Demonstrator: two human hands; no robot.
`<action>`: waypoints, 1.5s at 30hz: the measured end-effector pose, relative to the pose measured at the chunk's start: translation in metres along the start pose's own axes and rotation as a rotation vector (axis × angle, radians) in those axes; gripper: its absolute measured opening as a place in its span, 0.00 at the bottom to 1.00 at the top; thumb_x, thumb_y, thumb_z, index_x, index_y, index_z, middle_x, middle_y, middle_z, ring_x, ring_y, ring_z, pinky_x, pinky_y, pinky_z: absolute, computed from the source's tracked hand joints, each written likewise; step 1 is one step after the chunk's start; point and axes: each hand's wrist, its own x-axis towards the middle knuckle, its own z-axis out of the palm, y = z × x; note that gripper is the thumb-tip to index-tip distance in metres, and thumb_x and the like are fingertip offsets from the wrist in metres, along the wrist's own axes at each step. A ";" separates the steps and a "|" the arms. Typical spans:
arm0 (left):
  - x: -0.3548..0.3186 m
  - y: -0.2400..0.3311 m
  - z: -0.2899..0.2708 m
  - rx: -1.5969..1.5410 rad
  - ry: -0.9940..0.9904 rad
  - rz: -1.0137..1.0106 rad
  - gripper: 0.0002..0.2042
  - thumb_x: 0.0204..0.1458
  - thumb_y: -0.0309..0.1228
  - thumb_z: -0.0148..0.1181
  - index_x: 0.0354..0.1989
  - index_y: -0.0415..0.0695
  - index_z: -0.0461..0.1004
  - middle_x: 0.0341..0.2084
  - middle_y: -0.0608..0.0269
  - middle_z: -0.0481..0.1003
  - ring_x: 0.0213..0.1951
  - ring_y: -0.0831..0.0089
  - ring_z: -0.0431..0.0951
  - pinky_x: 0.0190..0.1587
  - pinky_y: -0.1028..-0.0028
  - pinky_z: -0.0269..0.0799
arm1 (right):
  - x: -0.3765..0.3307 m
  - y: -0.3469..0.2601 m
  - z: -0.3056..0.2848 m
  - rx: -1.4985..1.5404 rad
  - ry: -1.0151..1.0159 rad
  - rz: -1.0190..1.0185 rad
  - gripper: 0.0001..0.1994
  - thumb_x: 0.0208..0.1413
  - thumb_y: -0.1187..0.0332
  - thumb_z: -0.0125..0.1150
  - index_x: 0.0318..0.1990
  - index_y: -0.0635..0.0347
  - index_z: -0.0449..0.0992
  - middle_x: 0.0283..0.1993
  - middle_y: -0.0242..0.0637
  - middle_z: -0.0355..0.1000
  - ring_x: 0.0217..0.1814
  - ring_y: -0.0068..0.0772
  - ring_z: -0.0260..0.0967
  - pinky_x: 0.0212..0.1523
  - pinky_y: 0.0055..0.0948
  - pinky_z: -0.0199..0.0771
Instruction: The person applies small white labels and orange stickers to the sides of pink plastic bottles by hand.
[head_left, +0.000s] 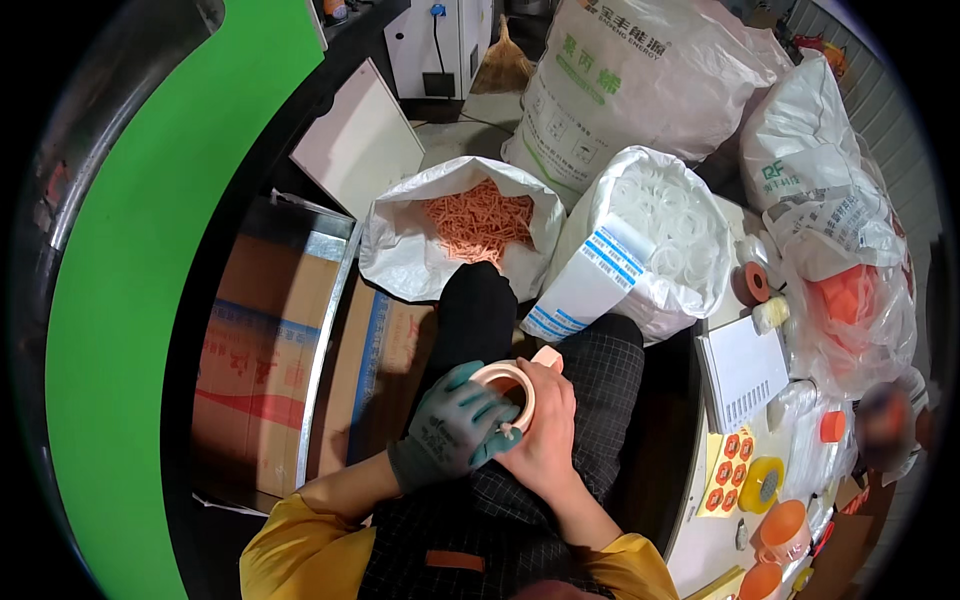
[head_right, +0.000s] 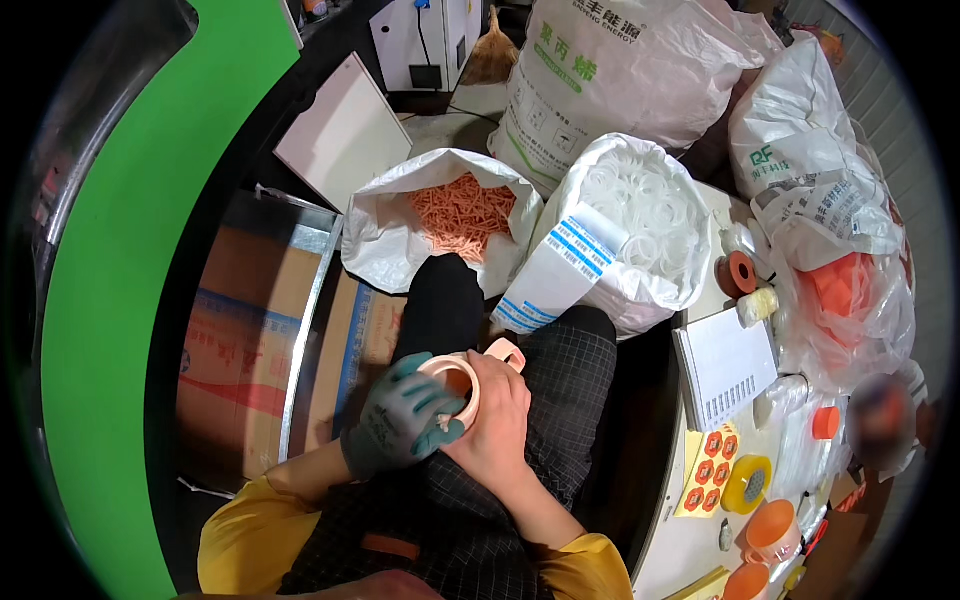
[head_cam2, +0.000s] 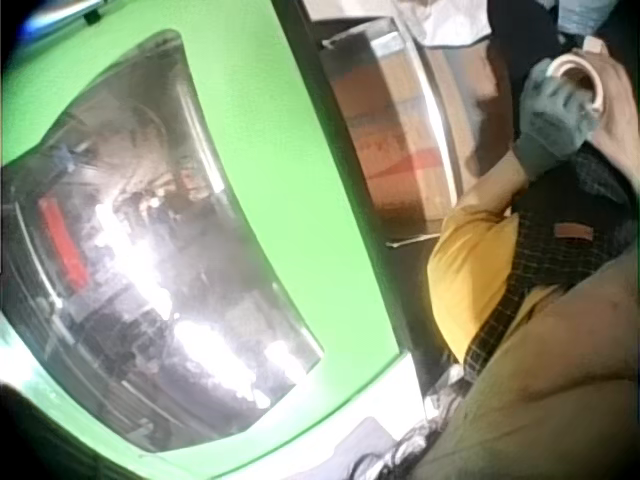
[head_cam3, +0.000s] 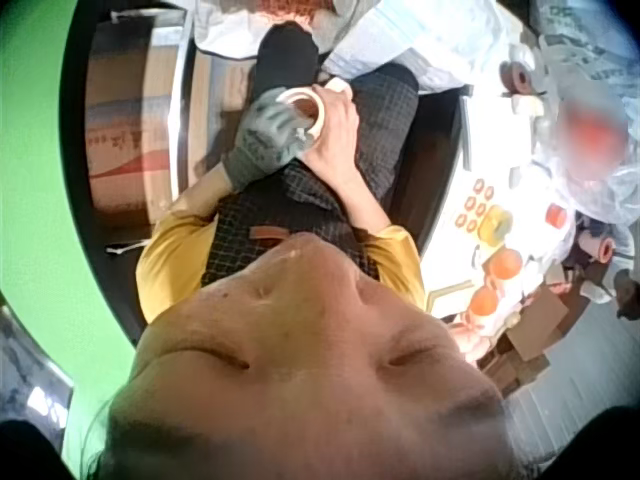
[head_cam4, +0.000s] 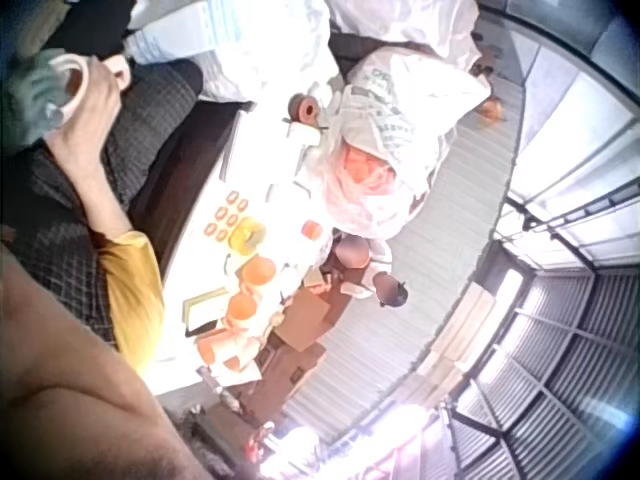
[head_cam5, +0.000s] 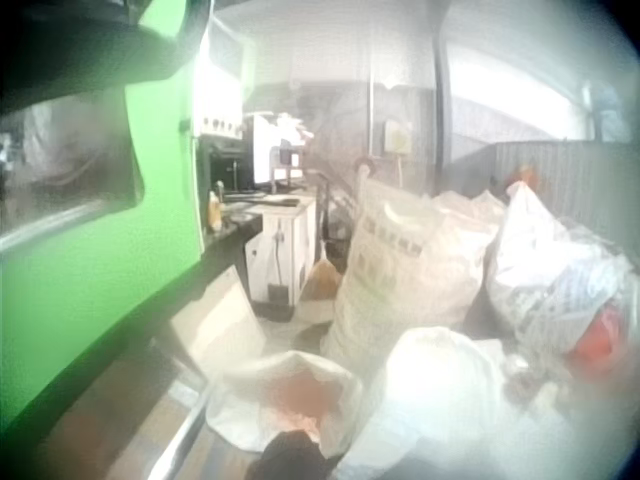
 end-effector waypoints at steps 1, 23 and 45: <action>0.000 0.001 0.000 0.005 -0.045 0.000 0.14 0.57 0.40 0.66 0.40 0.41 0.83 0.41 0.52 0.82 0.51 0.58 0.81 0.64 0.51 0.71 | -0.002 0.000 -0.002 0.003 0.002 0.001 0.43 0.40 0.59 0.83 0.65 0.66 0.70 0.62 0.48 0.73 0.67 0.53 0.67 0.68 0.49 0.63; 0.035 -0.070 0.012 0.342 0.592 -0.083 0.45 0.49 0.49 0.78 0.69 0.40 0.59 0.66 0.37 0.66 0.63 0.37 0.69 0.64 0.40 0.64 | 0.097 0.040 0.048 0.221 0.024 -0.198 0.43 0.40 0.70 0.83 0.69 0.45 0.72 0.73 0.54 0.55 0.74 0.65 0.53 0.75 0.55 0.56; 0.045 -0.009 0.062 -0.374 0.125 0.097 0.44 0.41 0.47 0.84 0.65 0.40 0.71 0.59 0.44 0.76 0.58 0.44 0.80 0.61 0.46 0.76 | 0.156 0.255 -0.113 -0.690 0.336 0.426 0.10 0.58 0.61 0.69 0.42 0.56 0.84 0.44 0.40 0.80 0.43 0.47 0.80 0.44 0.42 0.79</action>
